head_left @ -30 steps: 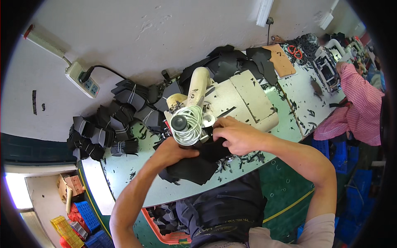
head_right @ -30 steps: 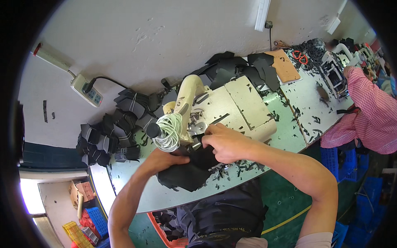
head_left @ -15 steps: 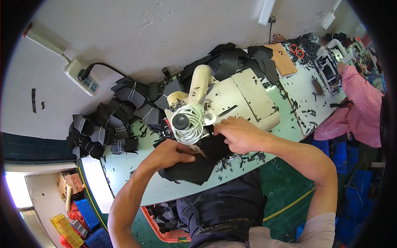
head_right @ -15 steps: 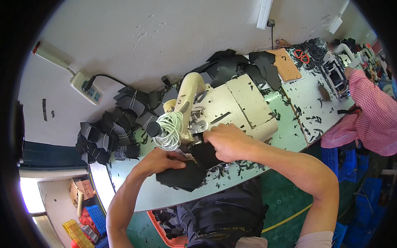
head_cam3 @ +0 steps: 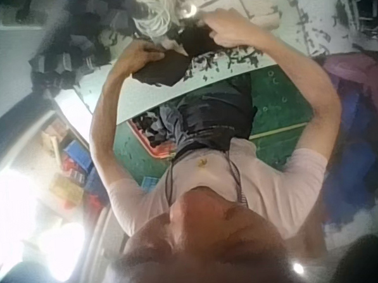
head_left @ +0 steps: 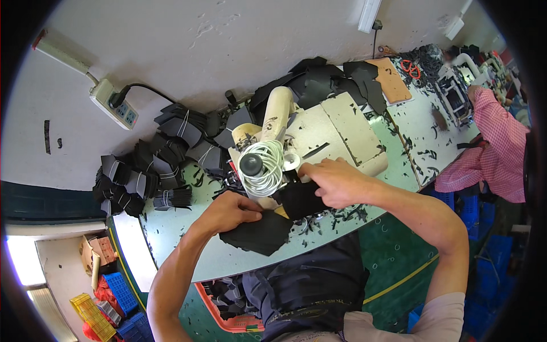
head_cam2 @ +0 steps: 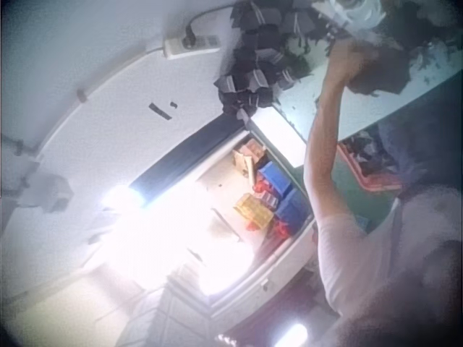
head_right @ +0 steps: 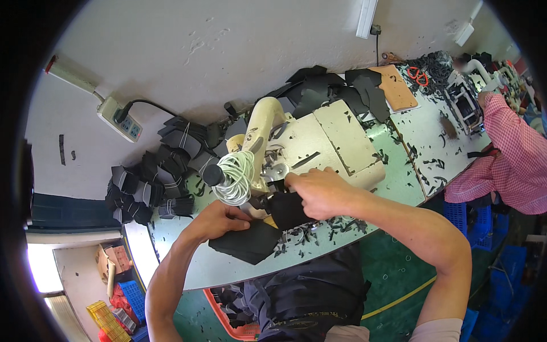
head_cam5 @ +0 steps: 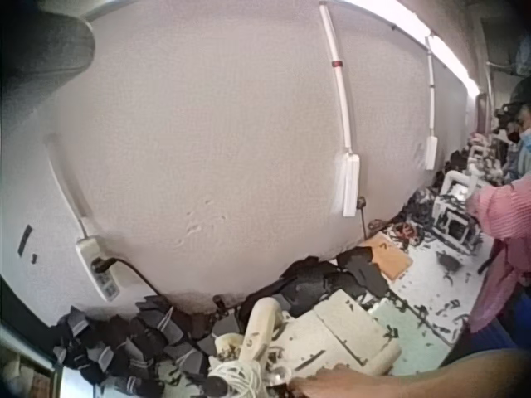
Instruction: The recorder is using a skiving machine to thin the edges of black shoe upper components and organizing the pieces.
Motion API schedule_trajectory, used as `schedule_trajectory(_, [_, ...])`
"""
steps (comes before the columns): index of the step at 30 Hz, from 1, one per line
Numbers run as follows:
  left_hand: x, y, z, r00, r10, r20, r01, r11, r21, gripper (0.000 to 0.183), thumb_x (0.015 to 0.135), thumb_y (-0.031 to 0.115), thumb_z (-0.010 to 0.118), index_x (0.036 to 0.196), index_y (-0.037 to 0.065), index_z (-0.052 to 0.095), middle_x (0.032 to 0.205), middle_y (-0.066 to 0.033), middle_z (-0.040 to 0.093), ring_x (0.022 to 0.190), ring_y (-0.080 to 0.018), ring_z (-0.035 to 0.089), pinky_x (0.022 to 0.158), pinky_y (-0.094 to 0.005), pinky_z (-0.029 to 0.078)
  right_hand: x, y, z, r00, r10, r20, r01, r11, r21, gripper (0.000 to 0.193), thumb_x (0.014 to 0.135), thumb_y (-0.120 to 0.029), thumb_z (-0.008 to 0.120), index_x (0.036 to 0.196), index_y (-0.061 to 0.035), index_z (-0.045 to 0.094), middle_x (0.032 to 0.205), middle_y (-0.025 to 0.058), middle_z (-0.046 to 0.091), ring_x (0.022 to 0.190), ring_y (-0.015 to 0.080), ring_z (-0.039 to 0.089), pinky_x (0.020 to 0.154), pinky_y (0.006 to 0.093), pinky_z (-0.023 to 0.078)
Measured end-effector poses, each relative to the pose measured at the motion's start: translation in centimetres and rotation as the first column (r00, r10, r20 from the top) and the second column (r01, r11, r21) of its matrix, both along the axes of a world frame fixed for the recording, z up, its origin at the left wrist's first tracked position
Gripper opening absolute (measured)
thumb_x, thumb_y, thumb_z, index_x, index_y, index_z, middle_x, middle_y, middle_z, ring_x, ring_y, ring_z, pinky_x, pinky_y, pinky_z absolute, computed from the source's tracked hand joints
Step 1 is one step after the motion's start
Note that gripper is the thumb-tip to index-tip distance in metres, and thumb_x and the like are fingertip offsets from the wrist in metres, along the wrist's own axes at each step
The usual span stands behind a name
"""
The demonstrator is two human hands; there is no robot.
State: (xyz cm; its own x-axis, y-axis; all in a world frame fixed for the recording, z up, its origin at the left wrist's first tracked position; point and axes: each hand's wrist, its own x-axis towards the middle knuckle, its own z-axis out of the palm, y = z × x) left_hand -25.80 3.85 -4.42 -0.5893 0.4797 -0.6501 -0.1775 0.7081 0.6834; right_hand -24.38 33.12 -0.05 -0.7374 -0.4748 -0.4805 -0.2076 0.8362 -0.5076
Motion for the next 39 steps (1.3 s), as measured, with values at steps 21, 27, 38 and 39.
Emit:
schedule_trajectory(21, [-0.4,2.2,-0.2,0.989,0.028,-0.144,-0.043,0.994,-0.102,0.025,0.078,0.025,0.078,0.096,0.008,0.078,0.089,-0.0088,0.075,0.083,-0.0201,0.069,0.083,-0.0318,0.051,-1.6,2.9,-1.1,0.968,0.252,0.018,-0.236,0.927,-0.293,0.05,0.071,-0.001,0.053,0.12,-0.0036,0.065,0.116,0.0219,0.061,0.118,0.0392,0.053,0.101,0.0457,0.043])
schedule_trajectory(27, [-0.2,0.5,-0.8,0.999,0.047,0.012,-0.047,0.998,0.052,0.028,0.078,0.025,0.077,0.1,0.008,0.077,0.092,-0.0094,0.075,0.087,-0.0198,0.068,0.085,-0.0315,0.05,-1.0,0.1,0.5,0.997,0.04,0.067,-0.04,0.999,-0.016,0.052,0.074,-0.002,0.052,0.126,-0.0016,0.058,0.119,0.0219,0.064,0.12,0.039,0.056,0.101,0.0476,0.042])
schedule_trajectory(38, [0.2,2.5,-4.3,0.801,-0.029,-0.598,0.015,0.999,-0.029,0.036,0.082,0.034,0.073,0.108,0.01,0.072,0.099,-0.0156,0.073,0.096,-0.0295,0.07,0.083,-0.037,0.053,-2.1,2.0,-0.2,0.953,0.287,0.1,-0.253,0.932,-0.259,0.046,0.078,-0.001,0.063,0.124,0.0014,0.06,0.142,0.0238,0.043,0.133,0.0394,0.04,0.109,0.0435,0.038])
schedule_trajectory(39, [0.4,2.9,-3.4,0.804,-0.037,-0.594,0.032,0.999,-0.02,0.036,0.082,0.034,0.073,0.108,0.01,0.072,0.099,-0.0156,0.073,0.096,-0.0295,0.07,0.083,-0.037,0.053,-1.6,1.8,-1.3,0.965,0.256,0.064,-0.232,0.938,-0.258,0.047,0.079,-0.002,0.062,0.126,0.0013,0.059,0.144,0.0244,0.041,0.135,0.04,0.038,0.109,0.0436,0.038])
